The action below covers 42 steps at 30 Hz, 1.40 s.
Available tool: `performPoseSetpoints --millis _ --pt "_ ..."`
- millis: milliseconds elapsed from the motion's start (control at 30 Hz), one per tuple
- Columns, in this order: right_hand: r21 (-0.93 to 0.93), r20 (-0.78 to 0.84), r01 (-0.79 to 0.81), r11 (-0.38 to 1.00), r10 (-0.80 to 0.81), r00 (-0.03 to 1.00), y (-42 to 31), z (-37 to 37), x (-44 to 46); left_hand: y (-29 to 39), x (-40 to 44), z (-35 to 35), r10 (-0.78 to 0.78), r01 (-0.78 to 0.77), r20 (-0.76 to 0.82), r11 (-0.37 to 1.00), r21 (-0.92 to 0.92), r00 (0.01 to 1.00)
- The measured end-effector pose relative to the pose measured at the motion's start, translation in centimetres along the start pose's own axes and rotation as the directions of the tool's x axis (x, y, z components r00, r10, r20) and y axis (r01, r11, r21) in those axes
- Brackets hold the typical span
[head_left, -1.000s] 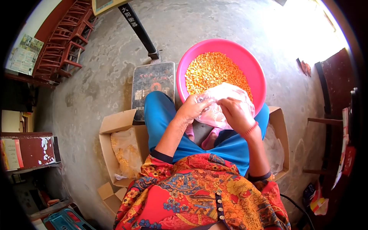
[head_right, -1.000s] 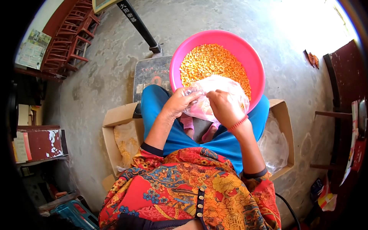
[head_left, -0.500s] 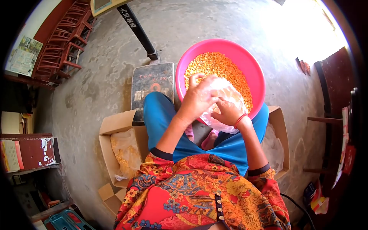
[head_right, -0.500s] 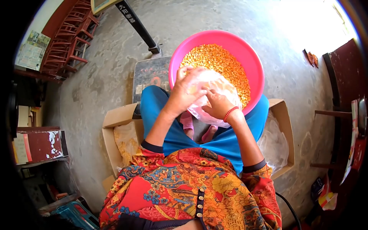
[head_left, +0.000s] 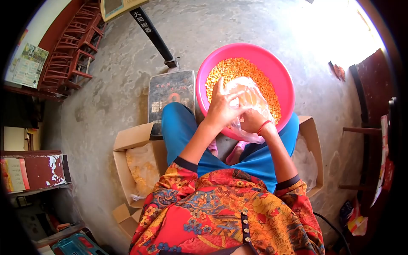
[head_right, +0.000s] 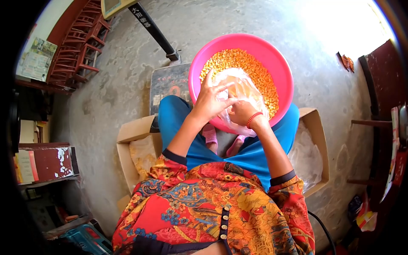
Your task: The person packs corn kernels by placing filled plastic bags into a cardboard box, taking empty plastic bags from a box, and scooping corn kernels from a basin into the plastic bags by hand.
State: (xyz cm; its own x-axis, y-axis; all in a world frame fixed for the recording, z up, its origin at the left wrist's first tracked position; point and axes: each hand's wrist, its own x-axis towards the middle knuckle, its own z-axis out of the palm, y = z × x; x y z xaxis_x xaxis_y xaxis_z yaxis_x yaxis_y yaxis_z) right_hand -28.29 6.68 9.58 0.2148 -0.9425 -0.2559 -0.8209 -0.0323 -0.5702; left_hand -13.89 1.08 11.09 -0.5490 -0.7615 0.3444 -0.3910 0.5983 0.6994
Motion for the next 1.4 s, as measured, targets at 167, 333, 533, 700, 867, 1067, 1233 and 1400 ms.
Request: performPoseSetpoints --millis 167,333,533,700,867,1067,1233,1400 --pt "-0.055 -0.349 0.019 0.998 -0.037 0.936 2.9 1.1 0.2 -2.6 -0.6 -0.1 -0.227 0.300 0.382 0.943 -0.143 0.896" --pt "0.009 -0.248 -0.046 0.999 0.047 0.968 5.3 0.7 0.0 -3.3 -0.6 -2.5 -0.195 0.167 0.227 0.977 0.135 0.954" --pt "0.162 -0.242 0.262 0.951 -0.219 0.945 -1.2 -2.4 0.0 -0.9 0.9 -3.7 -0.331 0.234 0.338 0.926 0.296 0.881" --pt "-0.246 -0.208 0.082 0.966 -0.136 0.969 4.7 3.8 3.0 -3.5 0.1 -2.6 -0.326 0.241 0.275 0.923 0.301 0.905" --pt "-0.097 -0.222 0.133 0.986 -0.152 0.963 2.7 2.4 2.9 -5.4 0.0 0.9 -0.150 0.141 0.047 0.976 0.164 0.988" --pt "-0.078 -0.100 0.201 0.977 -0.208 0.973 5.5 2.2 3.4 -5.3 -0.8 2.2 -0.229 0.203 0.057 0.933 0.296 0.972" --pt "0.722 -0.195 0.054 0.690 0.127 0.973 5.4 -3.5 4.9 -4.4 -0.9 1.8 -0.257 0.213 0.092 0.917 0.339 0.962" --pt "0.144 -0.532 0.125 0.982 -0.029 0.846 11.2 -2.1 10.5 -4.7 -1.1 2.1 -0.210 0.183 0.056 0.934 0.308 0.976"
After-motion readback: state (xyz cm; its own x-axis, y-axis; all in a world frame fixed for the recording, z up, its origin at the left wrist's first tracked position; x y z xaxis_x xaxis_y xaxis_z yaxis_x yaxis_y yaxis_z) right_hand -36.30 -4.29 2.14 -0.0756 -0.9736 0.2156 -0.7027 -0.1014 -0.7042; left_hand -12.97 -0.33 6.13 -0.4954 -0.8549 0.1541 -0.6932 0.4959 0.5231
